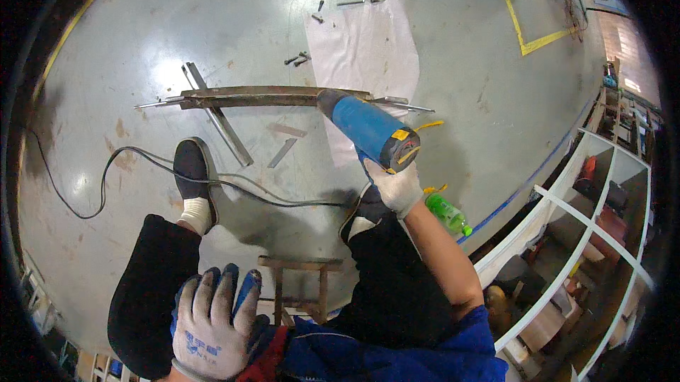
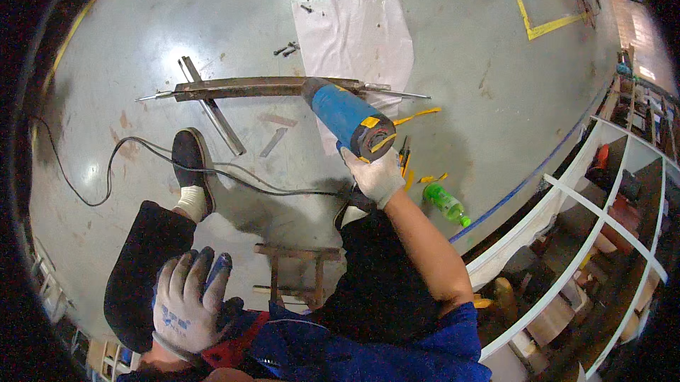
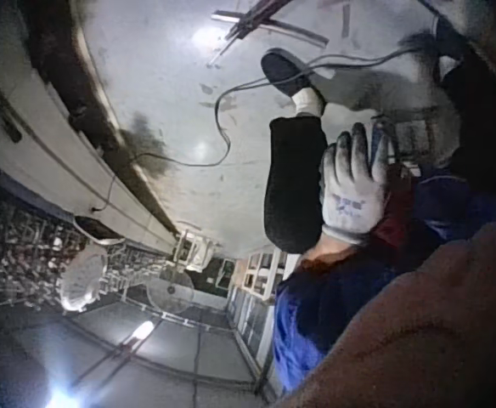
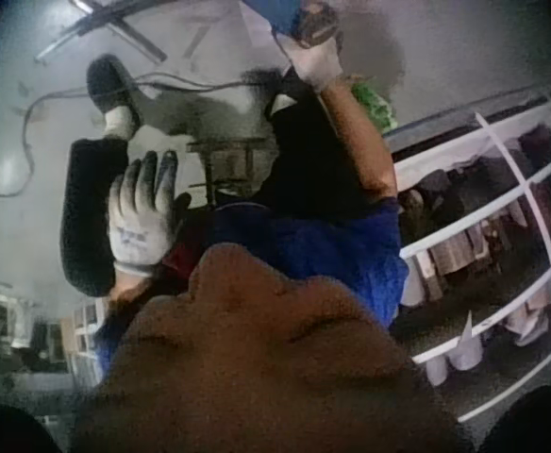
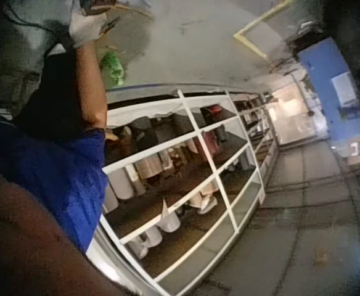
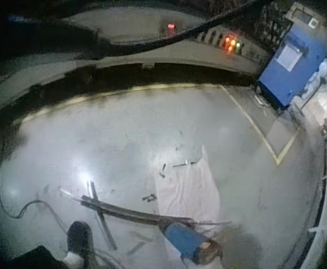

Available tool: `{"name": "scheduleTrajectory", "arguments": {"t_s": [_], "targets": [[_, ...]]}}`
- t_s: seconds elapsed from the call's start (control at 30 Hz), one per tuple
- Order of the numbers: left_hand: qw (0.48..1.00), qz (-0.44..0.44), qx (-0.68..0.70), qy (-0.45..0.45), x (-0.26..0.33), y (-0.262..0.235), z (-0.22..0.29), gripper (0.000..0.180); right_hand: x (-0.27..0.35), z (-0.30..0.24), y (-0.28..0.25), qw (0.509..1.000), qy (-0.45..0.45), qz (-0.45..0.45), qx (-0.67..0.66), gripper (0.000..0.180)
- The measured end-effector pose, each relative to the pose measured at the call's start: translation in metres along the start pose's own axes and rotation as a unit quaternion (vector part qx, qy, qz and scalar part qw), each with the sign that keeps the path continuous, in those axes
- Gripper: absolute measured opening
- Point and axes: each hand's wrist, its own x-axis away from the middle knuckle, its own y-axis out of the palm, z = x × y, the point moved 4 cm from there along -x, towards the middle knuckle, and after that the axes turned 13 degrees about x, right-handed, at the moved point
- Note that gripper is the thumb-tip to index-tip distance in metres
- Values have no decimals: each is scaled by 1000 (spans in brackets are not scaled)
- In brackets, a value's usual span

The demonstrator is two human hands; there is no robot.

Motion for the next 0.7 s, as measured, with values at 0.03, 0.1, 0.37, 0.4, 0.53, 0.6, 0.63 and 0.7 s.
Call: {"name": "scheduleTrajectory", "arguments": {"t_s": [0.03,0.1,0.37,0.4,0.53,0.6,0.63,0.7], "targets": [[1000,-1,4,-7,-3,5,-4,71,-1,3,-1,1000,-16,5,3,35],[1000,-3,12,-23,-9,10,-8,71,2,7,-8,1000,25,9,-16,35],[998,-40,-6,-44,-26,8,-4,75,9,34,-6,998,57,-21,23,58],[998,-39,-2,-44,-28,7,-3,75,8,35,-6,997,47,-27,51,60],[998,-37,4,-43,-35,5,-8,76,8,33,-4,993,105,-34,38,64],[999,-38,7,-34,-38,7,-10,75,14,55,1,990,76,-30,117,66],[999,-38,12,-29,-39,8,-11,74,16,67,3,985,62,-28,157,67],[998,-37,17,-48,-38,5,-10,72,2,39,5,988,132,-83,11,69]]}}
